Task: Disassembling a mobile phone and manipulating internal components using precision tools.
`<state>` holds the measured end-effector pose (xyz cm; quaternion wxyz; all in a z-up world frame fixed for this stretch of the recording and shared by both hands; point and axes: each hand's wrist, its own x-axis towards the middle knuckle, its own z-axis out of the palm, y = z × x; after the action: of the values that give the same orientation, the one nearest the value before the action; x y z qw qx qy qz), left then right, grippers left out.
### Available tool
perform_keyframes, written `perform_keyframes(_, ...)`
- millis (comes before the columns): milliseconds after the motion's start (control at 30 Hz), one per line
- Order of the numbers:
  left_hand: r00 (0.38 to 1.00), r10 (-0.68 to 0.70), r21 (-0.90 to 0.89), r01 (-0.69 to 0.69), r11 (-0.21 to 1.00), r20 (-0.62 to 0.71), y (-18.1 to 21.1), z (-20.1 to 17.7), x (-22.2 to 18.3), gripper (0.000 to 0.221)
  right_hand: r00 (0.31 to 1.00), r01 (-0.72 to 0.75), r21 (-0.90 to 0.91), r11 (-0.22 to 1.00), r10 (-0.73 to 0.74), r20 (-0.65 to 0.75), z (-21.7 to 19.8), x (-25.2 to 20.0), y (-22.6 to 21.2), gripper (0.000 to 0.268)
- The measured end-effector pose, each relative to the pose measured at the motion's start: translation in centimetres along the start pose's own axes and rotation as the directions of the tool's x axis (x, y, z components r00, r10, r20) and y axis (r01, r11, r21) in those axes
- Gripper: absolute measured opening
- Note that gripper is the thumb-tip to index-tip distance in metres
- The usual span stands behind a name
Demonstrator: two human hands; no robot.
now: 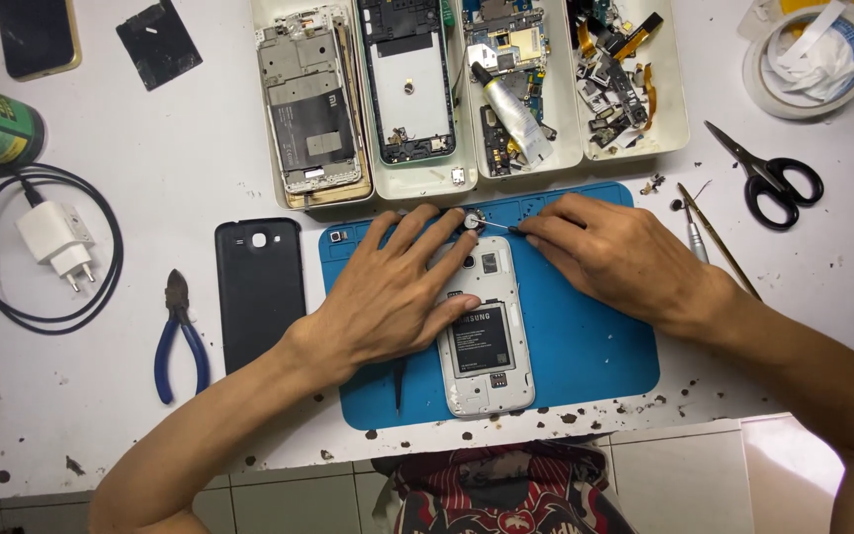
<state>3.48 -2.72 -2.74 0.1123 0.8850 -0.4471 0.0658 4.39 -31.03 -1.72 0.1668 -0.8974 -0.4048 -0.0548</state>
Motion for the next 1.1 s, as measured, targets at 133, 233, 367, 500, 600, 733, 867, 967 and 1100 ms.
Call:
perform_keyframes(133,1.0,-0.003,-0.067,0.002,0.998,-0.009,-0.15,0.23,0.02,0.059,1.0,0.009,0.009,1.0,-0.009,-0.019,0.32,0.04,0.05,0.026)
perform_keyframes(233,1.0,-0.013,-0.083,0.013,0.996,-0.002,-0.12,0.3,-0.1,0.058,0.999,0.009,0.04,0.999,-0.008,-0.042,0.53,0.08,-0.03,0.025)
perform_keyframes(367,1.0,-0.018,-0.096,0.019,0.995,0.017,-0.23,0.38,-0.06,0.059,0.999,0.015,0.063,0.998,-0.011,-0.052,0.16,0.18,-0.31,0.024)
perform_keyframes(500,1.0,-0.015,-0.102,0.017,0.995,0.013,-0.26,0.24,0.06,0.058,1.0,0.007,0.065,0.998,-0.005,-0.03,0.33,0.05,-0.32,0.026)
perform_keyframes(600,1.0,-0.014,-0.105,0.013,0.994,0.0,-0.2,0.06,0.15,0.057,0.999,0.007,0.051,0.999,-0.005,-0.036,0.14,0.0,-0.43,0.026)
perform_keyframes(733,1.0,-0.016,-0.108,0.016,0.994,0.004,-0.24,0.19,0.05,0.058,0.999,-0.006,0.049,0.999,0.008,-0.032,-0.21,-0.06,-0.46,0.024)
perform_keyframes(867,1.0,-0.016,-0.116,0.017,0.993,0.016,-0.25,0.25,0.04,0.06,1.0,0.002,0.054,0.999,0.0,-0.024,0.02,-0.11,-0.39,0.026)
perform_keyframes(967,1.0,0.011,-0.065,-0.01,0.998,0.015,-0.26,0.21,0.01,0.057,0.999,0.011,0.035,0.999,-0.009,-0.051,0.19,0.02,-0.56,0.027)
perform_keyframes(1100,0.999,0.025,-0.052,-0.023,0.998,0.034,-0.27,0.23,-0.02,0.062,0.998,-0.004,0.017,1.0,0.005,-0.056,0.52,0.06,-0.65,0.03)
